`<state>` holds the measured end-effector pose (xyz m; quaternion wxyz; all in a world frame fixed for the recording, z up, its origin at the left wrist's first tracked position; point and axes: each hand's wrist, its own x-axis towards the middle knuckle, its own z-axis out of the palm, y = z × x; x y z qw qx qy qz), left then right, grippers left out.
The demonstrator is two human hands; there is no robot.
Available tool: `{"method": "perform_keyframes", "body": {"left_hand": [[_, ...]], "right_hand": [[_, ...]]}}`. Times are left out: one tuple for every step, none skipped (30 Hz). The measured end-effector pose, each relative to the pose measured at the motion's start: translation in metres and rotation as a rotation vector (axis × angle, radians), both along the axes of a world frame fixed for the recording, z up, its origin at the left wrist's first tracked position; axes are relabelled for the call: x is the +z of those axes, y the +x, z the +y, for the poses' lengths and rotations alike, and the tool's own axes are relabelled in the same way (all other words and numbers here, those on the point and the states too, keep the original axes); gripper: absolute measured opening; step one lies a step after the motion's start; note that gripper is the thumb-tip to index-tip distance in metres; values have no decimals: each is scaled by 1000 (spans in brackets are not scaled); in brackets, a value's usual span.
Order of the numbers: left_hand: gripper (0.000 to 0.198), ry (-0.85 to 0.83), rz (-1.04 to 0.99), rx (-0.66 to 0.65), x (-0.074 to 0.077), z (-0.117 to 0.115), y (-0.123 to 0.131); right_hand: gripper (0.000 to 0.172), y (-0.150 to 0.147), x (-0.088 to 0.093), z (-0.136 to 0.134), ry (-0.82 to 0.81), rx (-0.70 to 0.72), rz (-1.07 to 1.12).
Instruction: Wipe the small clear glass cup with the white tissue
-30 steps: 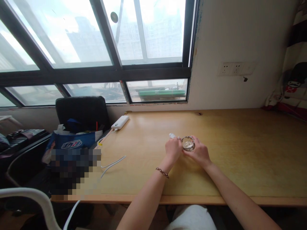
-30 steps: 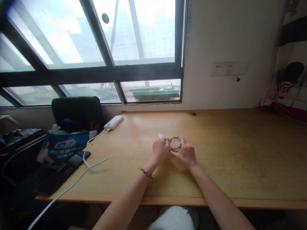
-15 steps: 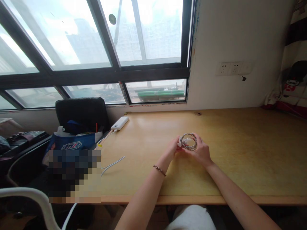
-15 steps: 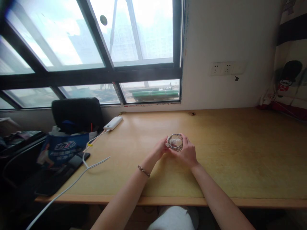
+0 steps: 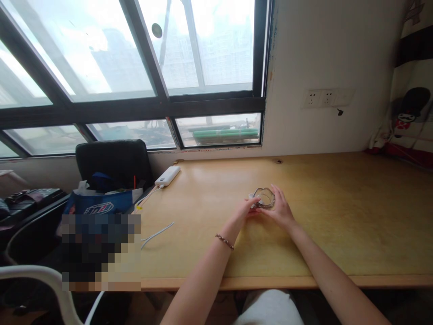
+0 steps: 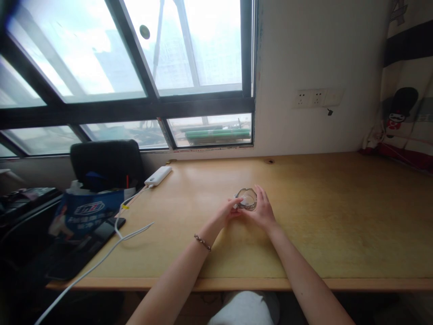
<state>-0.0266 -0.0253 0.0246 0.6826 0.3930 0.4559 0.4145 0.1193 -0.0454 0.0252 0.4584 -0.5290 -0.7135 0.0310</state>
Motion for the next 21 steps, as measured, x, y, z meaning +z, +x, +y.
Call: {"method": "perform_keyframes", "body": {"left_hand": [[32, 2, -1, 18, -2, 1, 1], [32, 7, -4, 33, -3, 1, 1], [33, 18, -12, 44, -4, 1, 2], [34, 31, -24, 51, -6, 2, 2], [34, 46, -35, 53, -7, 1, 3], [34, 63, -42, 54, -7, 1, 3], [34, 82, -45, 56, -8, 1, 4], [34, 97, -43, 54, -8, 1, 5], [34, 110, -38, 48, -8, 0, 5], [35, 124, -37, 41, -9, 0, 5], [36, 142, -40, 28, -9, -1, 6], [37, 161, -45, 11, -8, -1, 6], [38, 182, -51, -5, -8, -1, 6], [39, 204, -56, -19, -8, -1, 6], [39, 222, -57, -27, -7, -1, 5], [38, 232, -53, -32, -7, 0, 5], [37, 234, -43, -28, -6, 0, 5], [35, 230, -31, -16, -6, 1, 4], [34, 221, -18, 0, -6, 1, 4], [32, 209, -7, 16, -6, 2, 4], [30, 200, -1, 31, -6, 2, 4]], "right_hand": [[80, 0, 1, -1, 31, -42, -30], [76, 0, 3, -3, 55, -73, -64], [67, 0, 4, -4, 65, -85, -98], [55, -1, 5, -6, 61, -74, -135], [42, -1, 5, -8, 51, -49, -169], [32, -2, 5, -9, 38, -18, -196], [26, -3, 4, -10, 26, 7, -214], [23, -4, 3, -11, 19, 23, -226], [23, -4, 2, -12, 16, 27, -232], [23, -5, 1, -12, 19, 19, -232], [24, -6, 0, -12, 25, 4, -227], [24, -5, -1, -11, 30, -16, -218], [25, -5, -1, -10, 36, -40, -206], [25, -2, -2, -7, 42, -70, -193], [26, 1, -2, -3, 49, -103, -182], [26, 7, -2, 2, 57, -138, -177], [27, 14, -2, 8, 68, -179, -178], [28, 24, -2, 16, 80, -221, -186], [29, 36, -2, 24, 92, -269, -195], [30, 49, -3, 34, 100, -319, -200], [31, 64, -3, 43, 105, -364, -207]]}}
